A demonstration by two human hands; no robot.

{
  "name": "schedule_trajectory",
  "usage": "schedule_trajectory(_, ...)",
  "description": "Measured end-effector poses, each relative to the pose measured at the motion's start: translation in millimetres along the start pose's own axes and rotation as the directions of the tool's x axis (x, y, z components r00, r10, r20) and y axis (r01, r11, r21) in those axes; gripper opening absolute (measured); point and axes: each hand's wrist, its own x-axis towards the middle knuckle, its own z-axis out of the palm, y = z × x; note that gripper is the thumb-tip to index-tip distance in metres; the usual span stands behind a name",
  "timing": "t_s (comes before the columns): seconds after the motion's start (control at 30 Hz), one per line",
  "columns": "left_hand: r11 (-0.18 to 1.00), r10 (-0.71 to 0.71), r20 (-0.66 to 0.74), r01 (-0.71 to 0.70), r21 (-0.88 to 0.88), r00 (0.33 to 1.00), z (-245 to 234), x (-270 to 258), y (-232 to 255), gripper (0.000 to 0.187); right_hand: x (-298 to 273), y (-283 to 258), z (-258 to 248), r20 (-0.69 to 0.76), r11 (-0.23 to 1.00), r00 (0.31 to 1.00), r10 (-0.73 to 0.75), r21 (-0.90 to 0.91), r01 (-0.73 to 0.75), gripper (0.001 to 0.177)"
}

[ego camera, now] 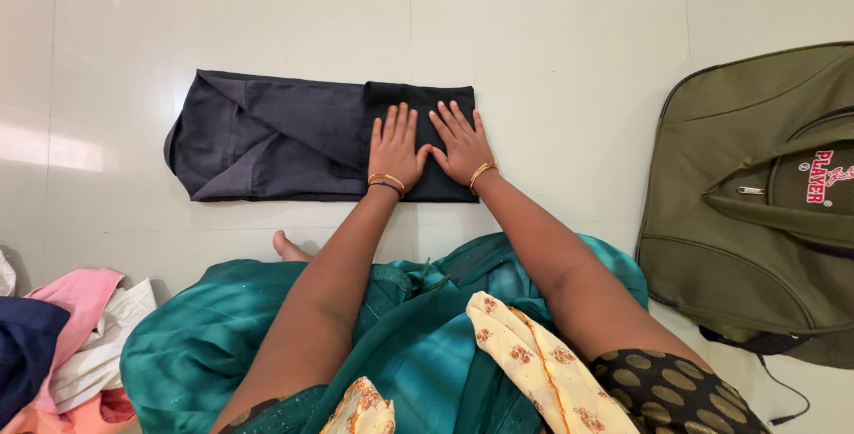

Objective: The person folds a dark long-sleeved shirt on a tiled floor. They smooth the fabric, fold the sleeves inward, fold the shirt in half lengthwise, and then fold it into a compact rectangle. The shirt is placed on the floor next to a green backpack.

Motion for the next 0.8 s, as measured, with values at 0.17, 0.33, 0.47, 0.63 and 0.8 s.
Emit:
schedule_trajectory(0.17,0.963,-0.268,0.002,0.268,0.018,0.963,-7,2,-18,0.074,1,-2,-1,0.007,1.0,1.0,0.006,0.015,-0.006,0.071)
schedule_trajectory(0.33,0.944,-0.329,-0.068,0.33,-0.004,0.942,1,1,-34,0.073,6,-5,-8,0.047,1.0,0.998,0.028,0.001,-0.028,0.073)
schedule_trajectory(0.47,0.945,-0.324,-0.058,0.326,0.023,0.944,5,1,-34,0.072,18,-13,-10,0.077,0.999,0.997,-0.014,0.043,0.011,0.071)
schedule_trajectory(0.63,0.945,-0.324,-0.051,0.326,0.026,0.945,3,2,-35,0.072,40,-27,5,0.171,0.943,0.949,-0.266,0.251,0.219,0.068)
schedule_trajectory(0.8,0.943,-0.33,-0.04,0.331,0.018,0.943,1,1,-32,0.072,61,13,12,0.199,0.99,0.975,-0.095,0.12,0.072,0.066)
